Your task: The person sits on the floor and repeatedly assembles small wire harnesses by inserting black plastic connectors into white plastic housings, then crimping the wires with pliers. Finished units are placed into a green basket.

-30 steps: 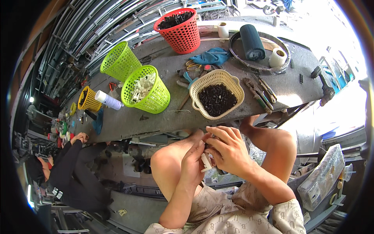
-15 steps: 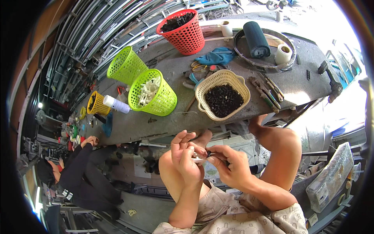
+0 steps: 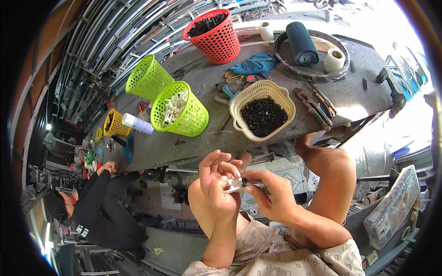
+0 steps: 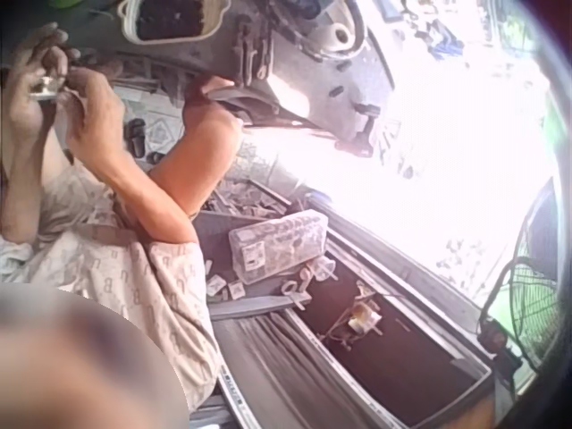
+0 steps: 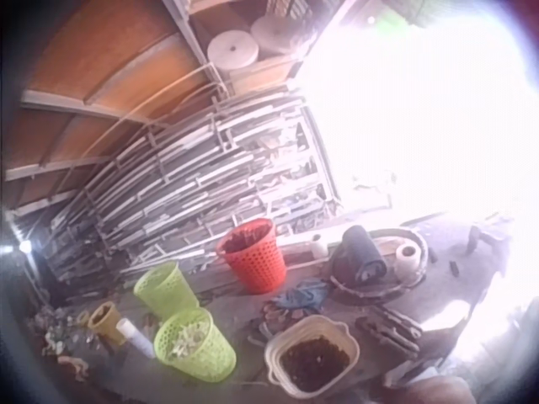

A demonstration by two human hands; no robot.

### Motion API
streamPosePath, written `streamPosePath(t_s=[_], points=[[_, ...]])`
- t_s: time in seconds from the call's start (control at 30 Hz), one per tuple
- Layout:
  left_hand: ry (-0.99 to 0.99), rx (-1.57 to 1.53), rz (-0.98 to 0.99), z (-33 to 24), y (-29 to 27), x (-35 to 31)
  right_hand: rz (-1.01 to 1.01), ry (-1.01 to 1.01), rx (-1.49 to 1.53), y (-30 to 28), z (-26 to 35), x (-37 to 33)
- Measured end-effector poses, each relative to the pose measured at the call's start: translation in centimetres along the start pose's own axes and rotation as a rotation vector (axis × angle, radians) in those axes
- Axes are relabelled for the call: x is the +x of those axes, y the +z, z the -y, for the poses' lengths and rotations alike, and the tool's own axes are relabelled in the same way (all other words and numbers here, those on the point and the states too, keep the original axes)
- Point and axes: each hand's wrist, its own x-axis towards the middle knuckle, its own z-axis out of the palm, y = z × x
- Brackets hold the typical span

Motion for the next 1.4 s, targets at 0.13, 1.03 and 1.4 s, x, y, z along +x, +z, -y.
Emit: streamPosePath(t_s=[0.13, 1.03, 1.4], points=[[0.002, -0.014, 0.009, 0.9, 0.4, 0.1, 0.029, -0.001, -0.022, 0.2, -0.1, -0.1], [-0.279, 0.02, -0.063, 0.4, 1.6, -1.8, -0.039, -0.222, -0.304, -0.6, 0.0, 0.1], [-0.306, 0.373, 0.113, -0.7, 1.5, -1.2, -0.028, -0.237, -0.311, -1.1, -0.3, 0.5]])
